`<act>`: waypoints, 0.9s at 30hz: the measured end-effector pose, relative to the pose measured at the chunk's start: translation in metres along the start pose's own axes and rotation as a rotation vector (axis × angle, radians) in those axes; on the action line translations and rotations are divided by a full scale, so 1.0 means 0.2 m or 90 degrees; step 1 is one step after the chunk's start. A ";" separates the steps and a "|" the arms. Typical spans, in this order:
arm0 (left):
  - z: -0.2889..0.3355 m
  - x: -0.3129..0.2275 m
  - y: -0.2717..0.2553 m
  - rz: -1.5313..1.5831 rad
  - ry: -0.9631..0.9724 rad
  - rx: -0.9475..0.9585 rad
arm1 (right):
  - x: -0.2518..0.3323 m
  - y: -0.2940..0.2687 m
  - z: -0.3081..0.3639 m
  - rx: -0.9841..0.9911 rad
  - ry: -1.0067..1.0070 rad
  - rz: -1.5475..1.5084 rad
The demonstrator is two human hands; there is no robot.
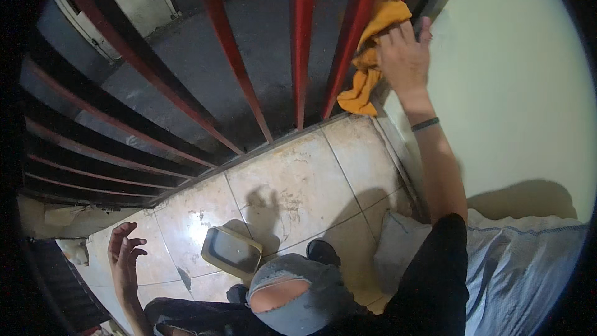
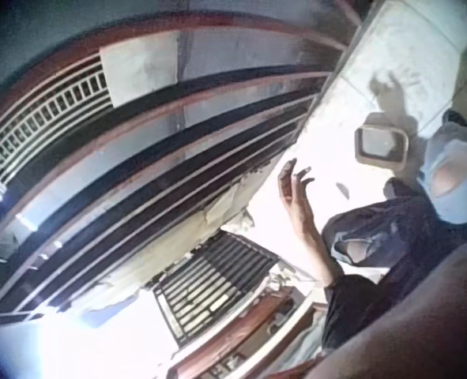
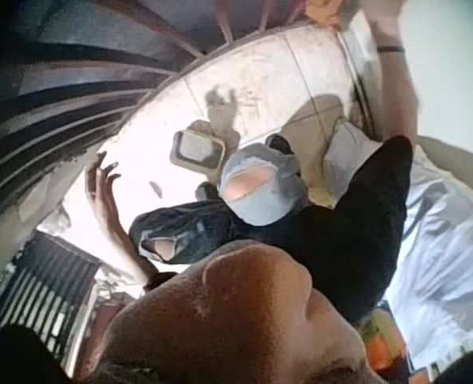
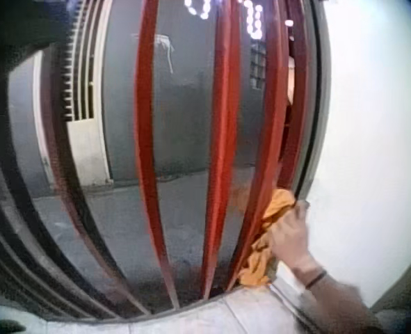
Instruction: The person cleans a metal gate by wiping the bars and frame with a cloth, repeatedly dipping and wringing the cloth in a container of liquid.
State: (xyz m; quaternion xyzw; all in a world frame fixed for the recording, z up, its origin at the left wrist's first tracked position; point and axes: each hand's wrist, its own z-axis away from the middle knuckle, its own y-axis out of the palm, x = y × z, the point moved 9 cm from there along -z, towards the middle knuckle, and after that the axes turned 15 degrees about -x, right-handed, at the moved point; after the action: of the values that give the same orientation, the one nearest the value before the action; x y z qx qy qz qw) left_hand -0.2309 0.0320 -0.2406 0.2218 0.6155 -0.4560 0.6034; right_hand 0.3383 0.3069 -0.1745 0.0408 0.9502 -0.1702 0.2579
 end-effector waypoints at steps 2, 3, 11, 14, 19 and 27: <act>-0.04 0.05 -0.05 0.017 -0.005 -0.042 | 0.18 0.23 0.25 0.209 -0.117 0.071; -0.05 0.06 -0.03 0.019 -0.002 -0.036 | 0.26 0.33 0.44 0.291 -0.182 0.091; 0.04 0.04 -0.06 -0.029 -0.041 0.000 | 0.81 0.50 1.43 0.358 -0.322 -0.096; 0.05 0.05 -0.09 -0.022 -0.036 0.007 | 0.85 0.47 1.38 0.607 -0.061 -0.282; -0.04 0.10 -0.06 0.052 -0.039 -0.020 | 0.52 0.21 1.56 0.284 1.091 -0.524; -0.12 0.17 0.13 0.015 -0.070 0.007 | 0.36 0.39 1.37 -0.259 1.406 -0.742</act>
State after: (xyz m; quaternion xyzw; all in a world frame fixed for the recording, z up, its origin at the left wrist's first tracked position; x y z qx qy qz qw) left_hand -0.2274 0.0551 -0.2837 0.2071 0.5759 -0.4638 0.6406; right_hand 0.4193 0.2845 -0.4559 -0.3029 0.5444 0.0152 -0.7821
